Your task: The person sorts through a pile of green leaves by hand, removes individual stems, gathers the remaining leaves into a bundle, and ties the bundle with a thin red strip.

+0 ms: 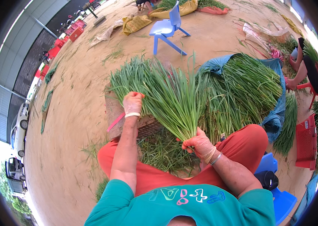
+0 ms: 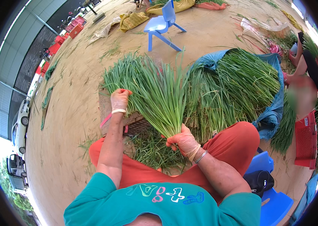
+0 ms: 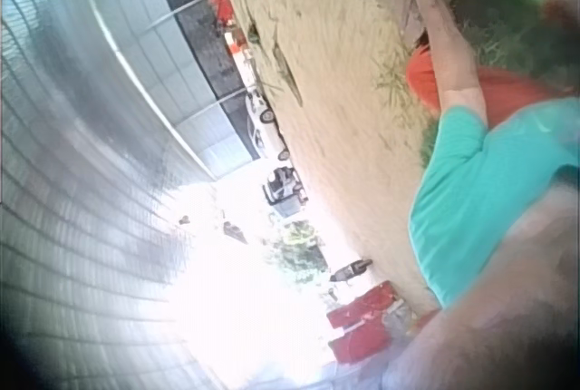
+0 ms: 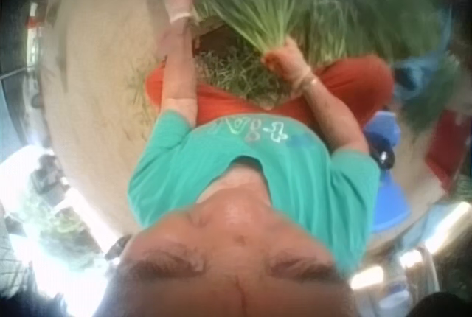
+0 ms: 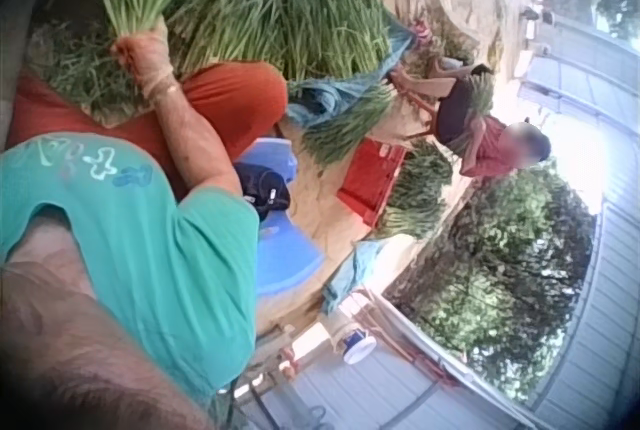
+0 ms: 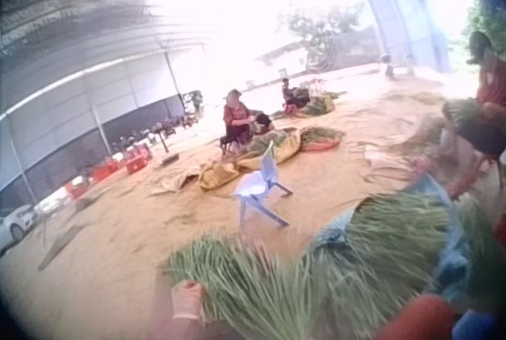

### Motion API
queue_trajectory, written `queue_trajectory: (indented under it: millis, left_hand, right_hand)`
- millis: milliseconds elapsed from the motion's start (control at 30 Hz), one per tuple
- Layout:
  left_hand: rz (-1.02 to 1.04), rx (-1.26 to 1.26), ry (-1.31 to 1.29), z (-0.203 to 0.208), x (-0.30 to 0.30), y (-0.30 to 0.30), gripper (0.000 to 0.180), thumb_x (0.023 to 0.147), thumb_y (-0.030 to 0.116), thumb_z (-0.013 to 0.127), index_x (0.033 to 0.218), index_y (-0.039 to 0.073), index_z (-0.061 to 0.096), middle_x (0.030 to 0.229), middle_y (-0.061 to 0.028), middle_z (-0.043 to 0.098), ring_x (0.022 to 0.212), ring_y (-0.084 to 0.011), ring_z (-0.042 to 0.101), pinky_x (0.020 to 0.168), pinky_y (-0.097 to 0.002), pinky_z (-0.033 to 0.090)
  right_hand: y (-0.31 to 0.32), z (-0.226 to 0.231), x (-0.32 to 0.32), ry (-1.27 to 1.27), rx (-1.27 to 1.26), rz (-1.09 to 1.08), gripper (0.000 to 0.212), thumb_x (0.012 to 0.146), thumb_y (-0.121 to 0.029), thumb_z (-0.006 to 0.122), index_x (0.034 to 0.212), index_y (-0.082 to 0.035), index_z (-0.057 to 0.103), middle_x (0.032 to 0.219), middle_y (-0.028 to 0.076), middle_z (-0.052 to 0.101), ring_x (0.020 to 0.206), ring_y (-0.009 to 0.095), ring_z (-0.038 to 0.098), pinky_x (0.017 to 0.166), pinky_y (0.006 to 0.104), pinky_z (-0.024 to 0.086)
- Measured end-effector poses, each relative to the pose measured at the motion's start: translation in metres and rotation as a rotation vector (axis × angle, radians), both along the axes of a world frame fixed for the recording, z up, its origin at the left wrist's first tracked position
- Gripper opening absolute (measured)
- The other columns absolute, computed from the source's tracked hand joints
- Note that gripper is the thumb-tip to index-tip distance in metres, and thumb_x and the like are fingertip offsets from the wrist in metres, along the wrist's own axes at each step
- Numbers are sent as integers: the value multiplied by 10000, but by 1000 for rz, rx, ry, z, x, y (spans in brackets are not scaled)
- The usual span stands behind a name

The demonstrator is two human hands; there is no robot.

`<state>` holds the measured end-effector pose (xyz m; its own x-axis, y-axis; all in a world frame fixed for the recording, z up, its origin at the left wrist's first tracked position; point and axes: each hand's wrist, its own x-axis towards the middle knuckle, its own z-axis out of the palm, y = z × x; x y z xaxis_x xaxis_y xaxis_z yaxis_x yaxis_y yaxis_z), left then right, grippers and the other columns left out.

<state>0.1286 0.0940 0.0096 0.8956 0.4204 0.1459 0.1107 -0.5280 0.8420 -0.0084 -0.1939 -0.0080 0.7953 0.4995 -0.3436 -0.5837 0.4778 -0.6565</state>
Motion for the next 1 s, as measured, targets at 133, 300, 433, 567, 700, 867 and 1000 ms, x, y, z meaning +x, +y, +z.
queue_trajectory:
  millis: [133, 300, 433, 567, 700, 867, 1000]
  left_hand:
    - [123, -639, -132, 42, -3, -1, 120, 868, 116, 670, 832, 6, 701, 746, -45, 699, 614, -90, 550, 609, -273, 477]
    - [-520, 32, -51, 43, -36, -70, 158, 839, 171, 697, 866, 17, 674, 834, -130, 702, 652, -221, 632, 633, -346, 510]
    - [-611, 927, 174, 10, -49, -90, 225, 783, 237, 687, 863, 28, 663, 823, -197, 653, 827, -387, 644, 727, -465, 511]
    - [-430, 826, 65, 7, -37, -59, 224, 788, 240, 689, 810, 20, 658, 803, -202, 649, 790, -378, 641, 715, -457, 508]
    - [-319, -287, 206, 40, -53, -21, 156, 868, 170, 654, 905, 20, 671, 755, -76, 659, 598, -174, 598, 595, -323, 512]
    - [-225, -430, 500, -15, -114, -3, 246, 864, 99, 661, 1095, 17, 652, 698, -16, 596, 565, -150, 568, 542, -298, 489]
    - [-250, 473, 258, -41, -138, -25, 230, 855, 102, 665, 1071, 22, 677, 773, -72, 657, 663, -185, 626, 682, -285, 519]
  right_hand:
    - [-3, -7, 0, 20, -74, -37, 548, 729, 125, 570, 1245, -15, 446, 987, 180, 657, 603, 188, 612, 402, 255, 424]
    - [4, -11, -4, -53, -166, -45, 584, 703, 131, 573, 1249, -36, 450, 957, 129, 660, 566, 158, 592, 393, 252, 414]
    - [8, -10, -6, -111, -277, -56, 598, 686, 138, 583, 1242, -40, 451, 916, 92, 658, 528, 139, 568, 393, 248, 408]
    - [8, -11, -4, -119, -299, -40, 605, 692, 125, 596, 1252, -42, 439, 916, 96, 661, 519, 139, 564, 384, 253, 393]
    - [3, -17, 0, -49, -229, -57, 618, 701, 133, 597, 1268, -42, 427, 940, 128, 665, 547, 159, 594, 379, 256, 403]
    - [8, -17, 0, 23, -92, -56, 611, 715, 150, 585, 1274, -37, 426, 960, 163, 668, 591, 198, 639, 380, 254, 413]
    - [7, -16, 1, 16, -111, -82, 567, 713, 139, 606, 1229, -31, 445, 954, 147, 670, 597, 191, 640, 393, 255, 423]
